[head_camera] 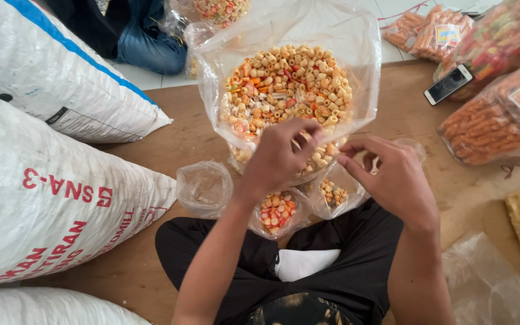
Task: The person sits on the floor and sorts small ring-shaped snacks from a large clear bag into smaller clear bags. They use both hands to pick and place the snacks, occasionally adjusting the bags. Another person is visible in the background performing a similar task.
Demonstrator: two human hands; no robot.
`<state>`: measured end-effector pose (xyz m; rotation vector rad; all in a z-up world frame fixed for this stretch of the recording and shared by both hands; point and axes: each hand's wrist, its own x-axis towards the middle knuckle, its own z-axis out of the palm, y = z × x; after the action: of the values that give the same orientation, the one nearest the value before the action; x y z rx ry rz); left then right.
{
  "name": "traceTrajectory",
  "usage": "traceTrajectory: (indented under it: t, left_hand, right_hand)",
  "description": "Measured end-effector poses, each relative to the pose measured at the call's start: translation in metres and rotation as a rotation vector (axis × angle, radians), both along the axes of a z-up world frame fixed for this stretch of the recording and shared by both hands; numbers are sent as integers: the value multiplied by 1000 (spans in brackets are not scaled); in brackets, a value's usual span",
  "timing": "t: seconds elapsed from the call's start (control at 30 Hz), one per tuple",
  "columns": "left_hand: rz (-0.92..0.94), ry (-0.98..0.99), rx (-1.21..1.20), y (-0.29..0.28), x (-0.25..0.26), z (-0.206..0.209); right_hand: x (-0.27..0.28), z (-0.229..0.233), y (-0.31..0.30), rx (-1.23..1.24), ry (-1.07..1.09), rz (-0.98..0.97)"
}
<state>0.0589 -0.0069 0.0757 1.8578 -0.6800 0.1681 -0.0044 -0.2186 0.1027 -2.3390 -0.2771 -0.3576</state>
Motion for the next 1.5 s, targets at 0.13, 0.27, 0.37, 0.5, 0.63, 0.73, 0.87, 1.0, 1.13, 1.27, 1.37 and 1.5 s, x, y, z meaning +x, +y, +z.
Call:
traceTrajectory:
  t: [0.13, 0.27, 0.37, 0.5, 0.63, 0.73, 0.87, 1.0, 1.13, 1.27, 1.37, 1.5]
  left_hand:
    - [138, -167, 92, 25, 102, -15]
    - [462, -110, 520, 30, 169, -22]
    - [540, -272, 624, 26, 204, -52]
    - [570, -382, 636, 12, 209, -52]
    - [611, -398, 696, 11, 213, -53]
    - [605, -372, 722, 10, 215, -53]
    - [610, -341, 721, 13, 215, -48]
    - [593, -319, 741, 14, 215, -50]
    - [588, -311, 736, 14, 212, -49]
    - [595, -366, 786, 14, 222, -58]
    - [601, -370, 822, 15, 227, -64]
    - [643, -522, 804, 17, 240, -82]
  right_hand:
    - [37, 28, 30, -89, -73, 109]
    - [98, 38, 53, -211, 0, 114]
    - [152, 33, 67, -301, 49, 95]
    - [201, 20, 80, -432, 112, 52]
    - [250, -19, 84, -539, 17, -21]
    - [259, -30, 91, -545, 38, -32]
    - [268, -45, 105, -555, 8, -60]
    - [269, -54, 105, -470, -18, -87]
    - [269, -56, 105, -485, -27, -103]
    - [267, -55, 102, -488, -86, -115]
    - [244, -41, 98, -409, -184, -96]
    - [186, -14, 90, -161, -275, -11]
